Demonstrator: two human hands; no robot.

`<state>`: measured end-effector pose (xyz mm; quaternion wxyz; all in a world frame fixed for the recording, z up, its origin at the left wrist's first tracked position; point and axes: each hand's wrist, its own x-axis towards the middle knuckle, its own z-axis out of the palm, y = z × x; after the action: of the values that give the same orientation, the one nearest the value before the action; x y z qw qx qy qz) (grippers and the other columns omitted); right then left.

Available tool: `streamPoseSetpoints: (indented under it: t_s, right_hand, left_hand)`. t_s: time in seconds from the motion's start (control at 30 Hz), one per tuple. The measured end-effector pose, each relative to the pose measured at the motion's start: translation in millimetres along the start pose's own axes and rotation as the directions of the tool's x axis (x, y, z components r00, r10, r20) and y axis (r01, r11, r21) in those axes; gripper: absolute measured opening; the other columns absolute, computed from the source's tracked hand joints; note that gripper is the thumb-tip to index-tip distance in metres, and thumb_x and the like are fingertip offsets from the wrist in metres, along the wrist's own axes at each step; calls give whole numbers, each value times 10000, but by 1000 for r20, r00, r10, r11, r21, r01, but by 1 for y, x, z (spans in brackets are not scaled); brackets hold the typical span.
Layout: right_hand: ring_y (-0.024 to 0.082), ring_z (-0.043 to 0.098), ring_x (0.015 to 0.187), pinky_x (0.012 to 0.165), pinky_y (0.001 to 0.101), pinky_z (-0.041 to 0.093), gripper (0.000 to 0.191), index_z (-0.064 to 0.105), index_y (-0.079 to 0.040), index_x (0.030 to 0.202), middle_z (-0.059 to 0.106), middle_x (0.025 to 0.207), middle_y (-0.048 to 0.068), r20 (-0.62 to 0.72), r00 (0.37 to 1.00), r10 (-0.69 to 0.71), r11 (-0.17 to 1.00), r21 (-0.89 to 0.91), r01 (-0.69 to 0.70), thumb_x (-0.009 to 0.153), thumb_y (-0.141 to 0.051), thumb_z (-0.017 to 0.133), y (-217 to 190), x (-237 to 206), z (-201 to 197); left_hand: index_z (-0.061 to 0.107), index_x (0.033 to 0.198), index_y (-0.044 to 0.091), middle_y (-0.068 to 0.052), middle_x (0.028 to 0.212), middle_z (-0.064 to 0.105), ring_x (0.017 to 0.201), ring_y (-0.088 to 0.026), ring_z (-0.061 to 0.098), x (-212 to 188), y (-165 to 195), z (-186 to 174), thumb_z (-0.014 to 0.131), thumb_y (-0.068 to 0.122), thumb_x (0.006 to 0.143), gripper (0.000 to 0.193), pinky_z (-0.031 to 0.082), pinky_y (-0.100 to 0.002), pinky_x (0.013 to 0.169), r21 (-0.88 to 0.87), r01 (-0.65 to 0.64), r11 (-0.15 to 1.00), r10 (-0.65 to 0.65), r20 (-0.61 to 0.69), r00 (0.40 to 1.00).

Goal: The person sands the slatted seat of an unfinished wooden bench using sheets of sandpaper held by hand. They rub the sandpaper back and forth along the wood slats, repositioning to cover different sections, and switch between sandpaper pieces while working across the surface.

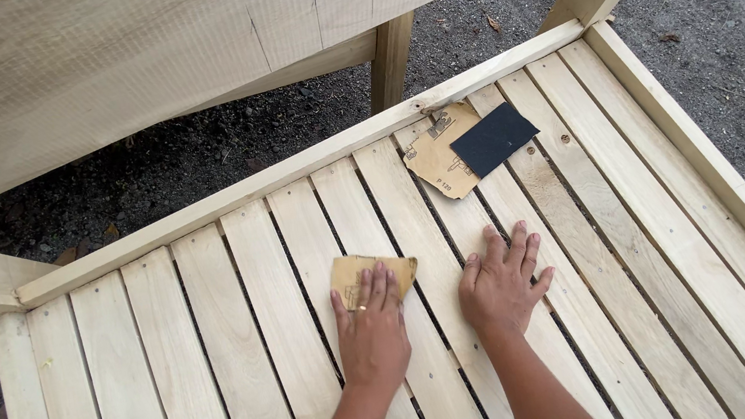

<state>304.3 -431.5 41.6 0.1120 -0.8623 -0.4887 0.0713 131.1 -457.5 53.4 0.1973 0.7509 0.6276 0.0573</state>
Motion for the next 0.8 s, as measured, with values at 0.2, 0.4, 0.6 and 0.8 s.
streamPoseSetpoints:
  t_s: [0.2,0.4,0.6,0.8]
  right_hand:
    - [324,86,1571,1181,669,50,547,445,-227,1499,205,1675,129,-24,1000,-9,1000,0,9,966,-349,425,1,-1,4]
    - [308,75,1576,1189,651,42,550,440,-236,1497,189,1685,115,1,1000,11,1000,19,-11,959,-352,426,-3,0,3]
    - [289,47,1572,1203,630,28,554,414,-267,1510,163,1686,101,49,998,41,999,-5,-41,962,-347,414,-1,0,-1]
    - [305,45,1567,1192,641,30,564,405,-251,1514,159,1684,120,35,999,15,1000,-17,-15,960,-355,412,1,-2,-1]
  left_hand:
    - [420,1531,175,15,1671,323,1512,-181,244,-114,13,54,494,233,1005,534,18,-711,1151,-137,-129,982,154,196,968]
    - [481,1492,204,78,1603,388,1479,-137,336,58,-1,-11,420,252,1021,478,85,-632,1219,18,-44,999,46,-117,992]
    - [435,1531,149,45,1643,354,1503,-139,313,119,-24,-54,354,234,1061,484,53,-541,1281,177,108,978,-92,-93,991]
    - [373,1546,174,39,1648,307,1524,-161,216,-68,-14,-3,429,245,1002,552,23,-625,1205,44,8,999,-17,208,978]
